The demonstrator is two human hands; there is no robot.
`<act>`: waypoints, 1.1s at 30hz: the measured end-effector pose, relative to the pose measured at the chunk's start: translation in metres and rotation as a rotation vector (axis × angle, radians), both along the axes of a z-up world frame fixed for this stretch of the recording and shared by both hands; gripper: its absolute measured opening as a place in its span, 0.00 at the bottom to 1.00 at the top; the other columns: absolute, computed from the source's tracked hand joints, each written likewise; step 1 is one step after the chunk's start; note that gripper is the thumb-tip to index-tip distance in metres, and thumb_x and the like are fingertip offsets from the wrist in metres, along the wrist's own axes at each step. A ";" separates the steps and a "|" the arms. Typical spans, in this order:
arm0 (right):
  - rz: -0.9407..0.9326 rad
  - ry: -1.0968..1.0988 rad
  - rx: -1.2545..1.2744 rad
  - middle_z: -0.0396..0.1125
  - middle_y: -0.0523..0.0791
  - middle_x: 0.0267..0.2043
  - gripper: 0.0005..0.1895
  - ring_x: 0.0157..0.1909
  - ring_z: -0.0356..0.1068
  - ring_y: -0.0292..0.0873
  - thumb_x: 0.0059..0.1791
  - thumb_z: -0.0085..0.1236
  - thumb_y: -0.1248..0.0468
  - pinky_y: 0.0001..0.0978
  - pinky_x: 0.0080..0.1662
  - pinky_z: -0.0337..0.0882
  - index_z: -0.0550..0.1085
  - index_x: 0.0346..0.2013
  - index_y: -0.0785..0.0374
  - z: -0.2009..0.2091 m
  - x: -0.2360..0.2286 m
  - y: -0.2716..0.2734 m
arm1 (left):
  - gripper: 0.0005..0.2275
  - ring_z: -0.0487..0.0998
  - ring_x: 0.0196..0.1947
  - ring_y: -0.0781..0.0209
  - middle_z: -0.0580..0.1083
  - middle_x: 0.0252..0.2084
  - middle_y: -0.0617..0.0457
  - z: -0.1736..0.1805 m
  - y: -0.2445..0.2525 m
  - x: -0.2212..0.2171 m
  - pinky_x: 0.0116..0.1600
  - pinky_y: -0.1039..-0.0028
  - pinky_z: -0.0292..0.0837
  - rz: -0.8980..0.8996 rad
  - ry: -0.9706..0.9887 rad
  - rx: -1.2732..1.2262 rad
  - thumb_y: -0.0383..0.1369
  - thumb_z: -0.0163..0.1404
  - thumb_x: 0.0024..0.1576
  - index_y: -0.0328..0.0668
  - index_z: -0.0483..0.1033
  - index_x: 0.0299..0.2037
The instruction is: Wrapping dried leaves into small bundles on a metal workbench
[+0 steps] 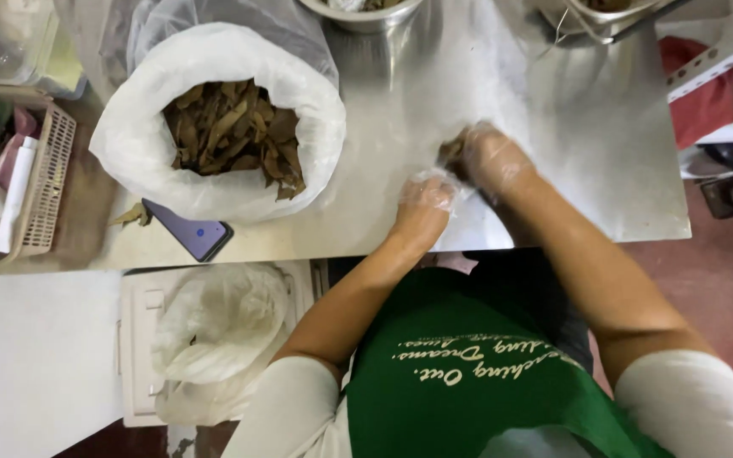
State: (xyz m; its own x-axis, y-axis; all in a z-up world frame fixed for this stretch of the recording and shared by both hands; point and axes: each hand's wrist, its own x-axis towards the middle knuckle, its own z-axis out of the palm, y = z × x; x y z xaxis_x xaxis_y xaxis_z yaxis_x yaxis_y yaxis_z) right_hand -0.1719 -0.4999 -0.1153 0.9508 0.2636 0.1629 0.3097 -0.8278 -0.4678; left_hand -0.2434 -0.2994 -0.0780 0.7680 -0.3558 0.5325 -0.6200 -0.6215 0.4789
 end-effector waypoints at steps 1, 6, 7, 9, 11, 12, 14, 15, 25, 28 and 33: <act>-0.073 -0.035 -0.063 0.69 0.53 0.32 0.14 0.38 0.76 0.60 0.55 0.49 0.58 0.51 0.39 0.77 0.75 0.35 0.65 -0.015 0.018 -0.017 | 0.08 0.81 0.35 0.36 0.76 0.27 0.41 -0.002 -0.003 0.003 0.45 0.46 0.74 0.001 -0.049 0.053 0.30 0.49 0.57 0.39 0.80 0.29; -0.201 -0.258 -0.458 0.67 0.48 0.26 0.14 0.28 0.75 0.52 0.54 0.51 0.54 0.44 0.32 0.78 0.76 0.32 0.60 0.076 0.005 -0.015 | 0.07 0.82 0.34 0.43 0.77 0.28 0.48 0.002 -0.004 0.008 0.44 0.52 0.75 -0.002 -0.163 0.167 0.30 0.48 0.55 0.46 0.81 0.29; -0.107 -0.345 -0.574 0.66 0.49 0.26 0.13 0.28 0.73 0.52 0.52 0.51 0.56 0.44 0.33 0.77 0.76 0.33 0.62 0.063 0.006 -0.016 | 0.07 0.82 0.34 0.43 0.77 0.27 0.48 0.000 -0.002 0.007 0.44 0.52 0.75 0.001 -0.152 0.168 0.30 0.48 0.55 0.46 0.81 0.29; -0.007 -0.417 -0.689 0.66 0.49 0.27 0.12 0.27 0.71 0.52 0.51 0.51 0.58 0.44 0.33 0.75 0.76 0.34 0.64 0.071 -0.017 0.008 | 0.07 0.82 0.34 0.43 0.77 0.27 0.48 -0.002 -0.001 0.004 0.44 0.52 0.75 0.001 -0.125 0.166 0.30 0.49 0.55 0.46 0.81 0.29; 0.071 -0.091 0.012 0.70 0.57 0.27 0.15 0.33 0.74 0.64 0.49 0.54 0.58 0.56 0.36 0.74 0.76 0.29 0.69 0.120 -0.055 0.054 | 0.06 0.81 0.35 0.45 0.76 0.29 0.50 0.001 -0.001 0.005 0.45 0.53 0.74 0.042 -0.170 0.195 0.32 0.51 0.55 0.50 0.80 0.27; 0.065 -0.092 0.010 0.70 0.57 0.27 0.15 0.33 0.74 0.64 0.49 0.54 0.58 0.56 0.36 0.74 0.76 0.29 0.69 0.106 -0.052 0.047 | 0.06 0.81 0.35 0.45 0.76 0.29 0.50 0.003 -0.002 0.002 0.45 0.53 0.74 0.036 -0.171 0.192 0.32 0.51 0.55 0.50 0.80 0.27; -0.012 0.081 0.102 0.75 0.52 0.31 0.13 0.37 0.77 0.58 0.50 0.51 0.57 0.49 0.41 0.79 0.80 0.32 0.61 0.079 -0.045 0.036 | 0.09 0.82 0.35 0.40 0.76 0.29 0.45 0.011 0.001 -0.003 0.44 0.48 0.74 0.009 -0.066 0.170 0.30 0.48 0.57 0.43 0.81 0.27; -0.013 0.088 0.111 0.75 0.52 0.31 0.13 0.37 0.77 0.58 0.50 0.51 0.57 0.49 0.41 0.79 0.80 0.32 0.61 0.052 -0.022 0.013 | 0.09 0.82 0.35 0.40 0.76 0.29 0.45 0.012 0.002 -0.002 0.44 0.48 0.74 0.007 -0.058 0.179 0.30 0.48 0.57 0.43 0.81 0.27; 0.056 -0.277 -0.087 0.69 0.50 0.28 0.07 0.36 0.74 0.57 0.48 0.52 0.63 0.48 0.41 0.76 0.76 0.32 0.61 0.053 -0.017 0.013 | 0.08 0.81 0.33 0.43 0.76 0.28 0.49 0.007 -0.001 0.001 0.42 0.51 0.74 0.020 -0.057 0.182 0.31 0.49 0.57 0.47 0.80 0.27; -0.010 -0.210 -0.052 0.69 0.50 0.29 0.09 0.37 0.74 0.57 0.49 0.55 0.59 0.48 0.42 0.76 0.77 0.35 0.61 0.052 -0.021 0.009 | 0.09 0.81 0.33 0.40 0.76 0.28 0.47 0.016 0.000 0.007 0.41 0.49 0.73 -0.024 -0.012 0.168 0.31 0.47 0.57 0.45 0.80 0.28; -0.226 -0.298 -0.070 0.67 0.55 0.31 0.15 0.38 0.73 0.62 0.50 0.65 0.55 0.55 0.40 0.74 0.74 0.36 0.64 0.114 -0.023 -0.011 | 0.10 0.82 0.36 0.44 0.76 0.29 0.50 0.036 0.013 0.003 0.43 0.50 0.75 -0.030 0.011 0.198 0.32 0.46 0.57 0.48 0.80 0.27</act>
State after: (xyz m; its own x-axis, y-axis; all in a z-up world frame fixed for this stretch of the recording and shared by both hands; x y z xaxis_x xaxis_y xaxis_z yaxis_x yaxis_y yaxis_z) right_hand -0.1945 -0.5107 -0.0010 0.8997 0.0728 0.4304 0.2293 -0.9178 -0.3241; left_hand -0.2400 -0.2866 -0.0417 0.7608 -0.4759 0.4413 -0.6352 -0.6853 0.3561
